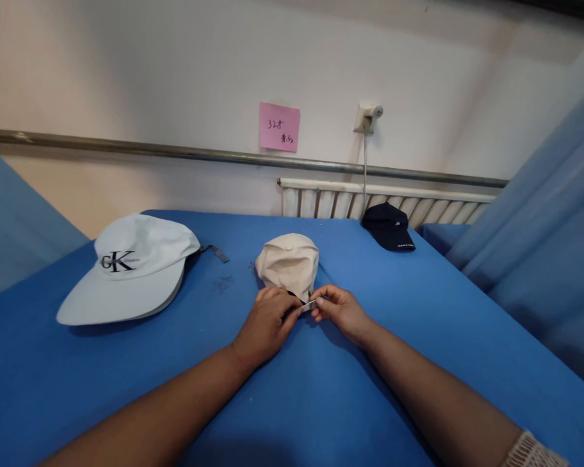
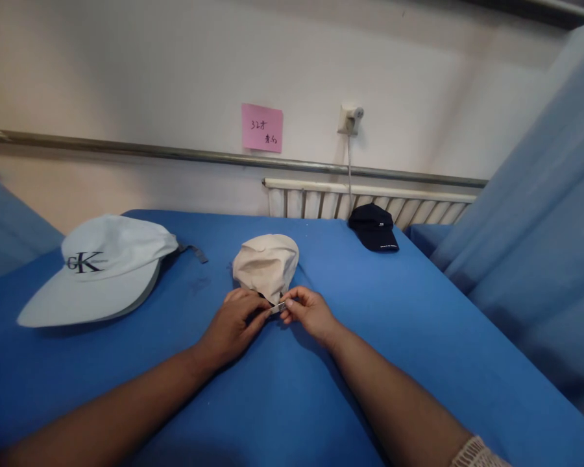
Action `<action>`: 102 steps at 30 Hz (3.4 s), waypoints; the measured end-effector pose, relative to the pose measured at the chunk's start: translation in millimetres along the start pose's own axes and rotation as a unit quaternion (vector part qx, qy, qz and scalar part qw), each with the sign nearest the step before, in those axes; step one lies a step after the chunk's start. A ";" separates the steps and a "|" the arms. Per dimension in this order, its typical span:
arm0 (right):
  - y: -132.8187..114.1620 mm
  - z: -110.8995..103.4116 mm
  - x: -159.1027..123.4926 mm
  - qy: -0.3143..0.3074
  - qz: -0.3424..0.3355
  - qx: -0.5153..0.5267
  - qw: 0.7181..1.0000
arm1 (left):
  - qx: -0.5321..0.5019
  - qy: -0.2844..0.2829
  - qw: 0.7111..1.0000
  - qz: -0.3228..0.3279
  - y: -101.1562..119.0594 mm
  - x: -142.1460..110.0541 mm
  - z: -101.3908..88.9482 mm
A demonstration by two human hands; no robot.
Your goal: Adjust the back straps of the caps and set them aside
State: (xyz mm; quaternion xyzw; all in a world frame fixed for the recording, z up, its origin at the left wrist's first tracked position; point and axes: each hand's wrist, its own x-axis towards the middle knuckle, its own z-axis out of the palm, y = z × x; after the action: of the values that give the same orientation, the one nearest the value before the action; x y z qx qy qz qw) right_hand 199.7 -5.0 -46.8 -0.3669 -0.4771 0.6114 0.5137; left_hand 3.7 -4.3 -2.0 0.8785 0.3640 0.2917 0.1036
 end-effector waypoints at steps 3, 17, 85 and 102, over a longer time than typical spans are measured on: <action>1.5 0.7 0.3 0.001 -0.003 -0.003 1.000 | 0.004 0.002 1.000 -0.006 0.3 -0.4 0.6; 7.0 9.4 0.8 -0.031 -0.013 -0.004 0.999 | 0.005 0.036 0.998 -0.057 7.0 -2.9 5.2; -12.8 0.5 -0.4 0.127 -0.014 0.041 0.991 | 0.133 0.059 0.988 0.046 6.9 -1.7 -10.7; -11.6 14.0 -5.7 0.106 -0.017 0.060 0.992 | 0.057 0.138 0.988 0.040 0.3 -3.8 -15.7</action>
State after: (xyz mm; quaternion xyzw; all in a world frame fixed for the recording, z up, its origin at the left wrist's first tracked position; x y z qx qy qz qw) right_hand 190.9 -13.3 -32.0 -0.3901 -0.3889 0.5880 0.5923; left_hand -7.5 -7.6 9.1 0.8481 0.3556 0.3926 -0.0097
